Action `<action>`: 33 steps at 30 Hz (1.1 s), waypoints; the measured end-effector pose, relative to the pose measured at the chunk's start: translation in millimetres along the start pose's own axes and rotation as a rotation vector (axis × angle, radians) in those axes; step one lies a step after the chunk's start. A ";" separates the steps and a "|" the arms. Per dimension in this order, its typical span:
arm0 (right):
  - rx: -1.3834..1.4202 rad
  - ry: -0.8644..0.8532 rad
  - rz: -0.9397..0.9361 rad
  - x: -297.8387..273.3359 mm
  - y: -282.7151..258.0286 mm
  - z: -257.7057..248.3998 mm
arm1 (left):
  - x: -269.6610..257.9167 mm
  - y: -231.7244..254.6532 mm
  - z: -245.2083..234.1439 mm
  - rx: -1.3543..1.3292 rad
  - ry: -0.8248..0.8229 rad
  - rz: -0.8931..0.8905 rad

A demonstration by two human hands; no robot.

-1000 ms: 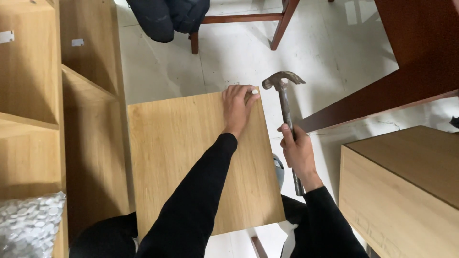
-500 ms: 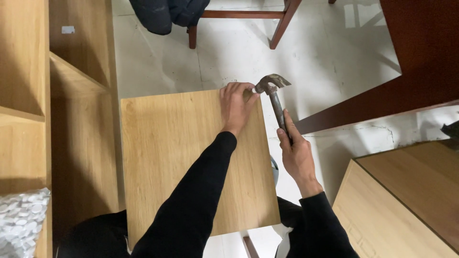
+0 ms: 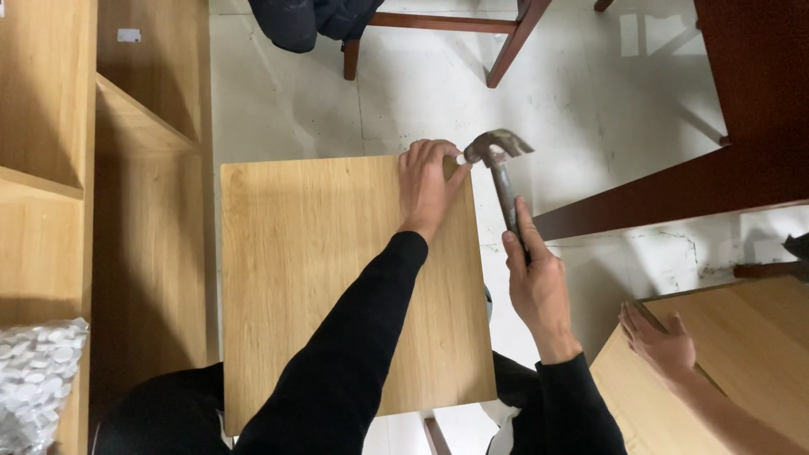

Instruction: The person uses a hammer to attach white plastic feet to the corners of a wooden board. They repeatedly pick up the feet from a nearby shelf and hammer them into place on the board.

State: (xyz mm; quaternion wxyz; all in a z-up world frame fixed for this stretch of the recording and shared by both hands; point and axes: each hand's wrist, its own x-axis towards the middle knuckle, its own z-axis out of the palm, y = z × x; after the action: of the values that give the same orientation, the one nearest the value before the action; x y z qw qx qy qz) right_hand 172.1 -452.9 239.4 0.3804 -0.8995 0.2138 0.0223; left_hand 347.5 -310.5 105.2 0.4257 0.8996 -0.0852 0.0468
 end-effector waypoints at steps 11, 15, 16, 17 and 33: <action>-0.050 -0.014 -0.025 3.5 2.5 9.2 | 0.4 -7.6 12.9 0.116 -0.020 -0.025; -0.066 0.018 -0.003 -7.6 -18.4 -0.8 | -4.8 3.1 -3.3 0.022 -0.004 0.011; -0.051 0.043 -0.020 -11.8 -28.9 -3.6 | -5.7 5.4 -5.5 0.038 0.001 0.025; -0.036 0.068 -0.034 -16.9 -39.3 -6.8 | -7.6 8.4 -7.5 0.053 0.004 0.038; -0.108 0.038 -0.046 -9.0 1.3 17.7 | -1.6 5.1 -6.6 0.087 -0.079 -0.016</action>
State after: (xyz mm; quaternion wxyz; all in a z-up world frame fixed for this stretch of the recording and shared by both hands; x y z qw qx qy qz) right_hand 165.6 -438.2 227.8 0.3275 -0.9237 0.1988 0.0079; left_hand 344.9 -308.3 113.0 0.3827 0.9191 -0.0927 0.0115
